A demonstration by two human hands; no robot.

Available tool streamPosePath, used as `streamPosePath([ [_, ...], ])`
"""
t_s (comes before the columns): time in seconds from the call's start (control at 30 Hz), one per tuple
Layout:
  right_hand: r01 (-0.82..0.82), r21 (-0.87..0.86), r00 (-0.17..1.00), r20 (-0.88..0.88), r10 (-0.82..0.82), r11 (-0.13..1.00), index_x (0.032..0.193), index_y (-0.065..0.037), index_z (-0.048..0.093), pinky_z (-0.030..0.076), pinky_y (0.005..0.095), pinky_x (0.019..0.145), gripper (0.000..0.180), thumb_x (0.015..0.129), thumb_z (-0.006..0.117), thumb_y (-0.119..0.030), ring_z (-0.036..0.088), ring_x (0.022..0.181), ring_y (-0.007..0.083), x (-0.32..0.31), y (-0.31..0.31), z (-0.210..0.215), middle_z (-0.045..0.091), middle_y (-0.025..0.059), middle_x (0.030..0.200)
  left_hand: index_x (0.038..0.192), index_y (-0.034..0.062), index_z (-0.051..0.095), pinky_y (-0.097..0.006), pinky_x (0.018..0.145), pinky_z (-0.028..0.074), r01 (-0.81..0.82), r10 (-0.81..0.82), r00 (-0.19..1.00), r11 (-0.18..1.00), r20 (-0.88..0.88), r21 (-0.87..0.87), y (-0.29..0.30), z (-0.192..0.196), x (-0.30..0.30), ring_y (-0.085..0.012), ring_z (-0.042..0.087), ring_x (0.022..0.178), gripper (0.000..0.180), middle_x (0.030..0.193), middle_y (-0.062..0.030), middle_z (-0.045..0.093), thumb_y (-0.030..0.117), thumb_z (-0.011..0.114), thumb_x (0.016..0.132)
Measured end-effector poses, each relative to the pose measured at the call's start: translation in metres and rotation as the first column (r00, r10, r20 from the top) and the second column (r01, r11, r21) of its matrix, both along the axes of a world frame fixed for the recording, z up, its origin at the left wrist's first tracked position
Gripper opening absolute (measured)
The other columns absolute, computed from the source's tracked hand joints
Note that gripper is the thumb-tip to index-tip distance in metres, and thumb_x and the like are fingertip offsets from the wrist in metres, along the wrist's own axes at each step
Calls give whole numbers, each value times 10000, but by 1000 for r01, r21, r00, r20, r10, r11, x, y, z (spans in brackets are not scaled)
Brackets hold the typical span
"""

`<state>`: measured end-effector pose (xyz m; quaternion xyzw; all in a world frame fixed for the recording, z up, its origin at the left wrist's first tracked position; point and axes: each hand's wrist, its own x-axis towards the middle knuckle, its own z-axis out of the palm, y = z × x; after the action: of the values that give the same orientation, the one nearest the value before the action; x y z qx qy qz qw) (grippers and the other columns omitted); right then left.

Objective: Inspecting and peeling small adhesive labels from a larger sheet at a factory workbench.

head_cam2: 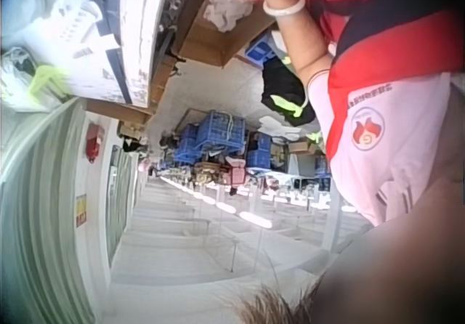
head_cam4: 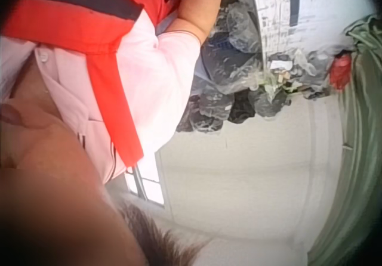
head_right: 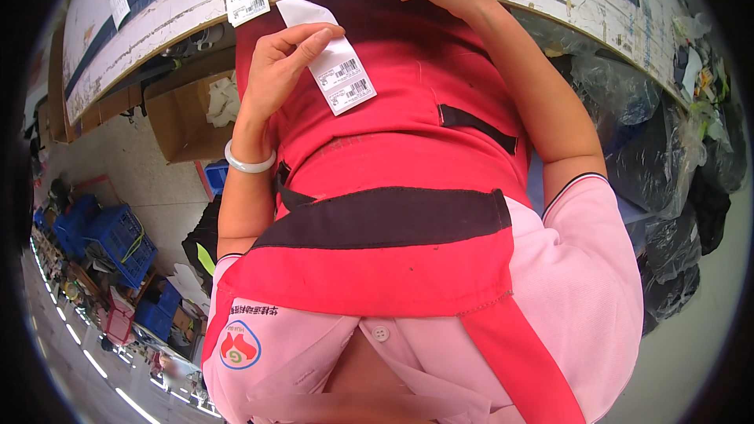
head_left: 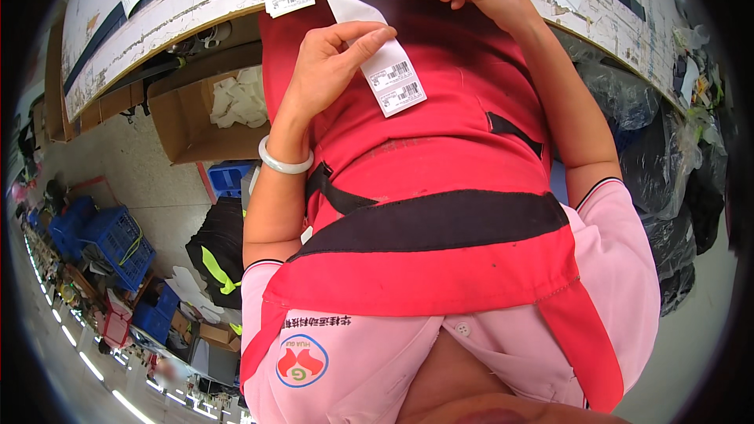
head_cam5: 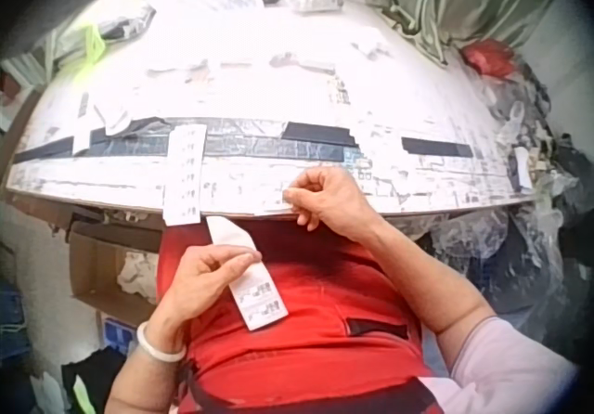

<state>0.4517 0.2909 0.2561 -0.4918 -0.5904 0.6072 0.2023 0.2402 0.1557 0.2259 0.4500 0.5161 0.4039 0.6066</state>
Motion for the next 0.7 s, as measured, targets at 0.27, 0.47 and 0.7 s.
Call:
streamPosePath([
  [0.27, -1, 35, 998, 57, -1, 999, 877, 28, 651, 474, 207, 468, 166, 899, 650, -137, 590, 541, 90, -2, -1, 3, 631, 46, 687, 1063, 0, 719, -182, 561, 408, 1, -1, 1000, 1000, 9, -1, 0, 0, 2, -27, 522, 665, 251, 846, 2, 691, 206, 652, 937],
  [0.47, 10, 44, 997, 73, -14, 999, 886, 30, 648, 477, 214, 471, 173, 899, 648, -142, 590, 544, 93, -4, -3, 4, 632, 48, 685, 1063, -2, 719, -183, 565, 413, 8, -8, 999, 1000, 31, -9, 0, -1, 3, -29, 529, 673, 252, 857, -4, 696, 206, 652, 936],
  [0.7, 11, 133, 992, 123, -27, 991, 881, 15, 645, 481, 223, 475, 172, 907, 630, -154, 593, 543, 100, -10, -10, 5, 629, 47, 668, 1061, -2, 719, -186, 571, 416, 6, -7, 1000, 1000, 21, 5, 0, -1, 4, -32, 531, 676, 251, 856, 0, 692, 204, 650, 937],
])
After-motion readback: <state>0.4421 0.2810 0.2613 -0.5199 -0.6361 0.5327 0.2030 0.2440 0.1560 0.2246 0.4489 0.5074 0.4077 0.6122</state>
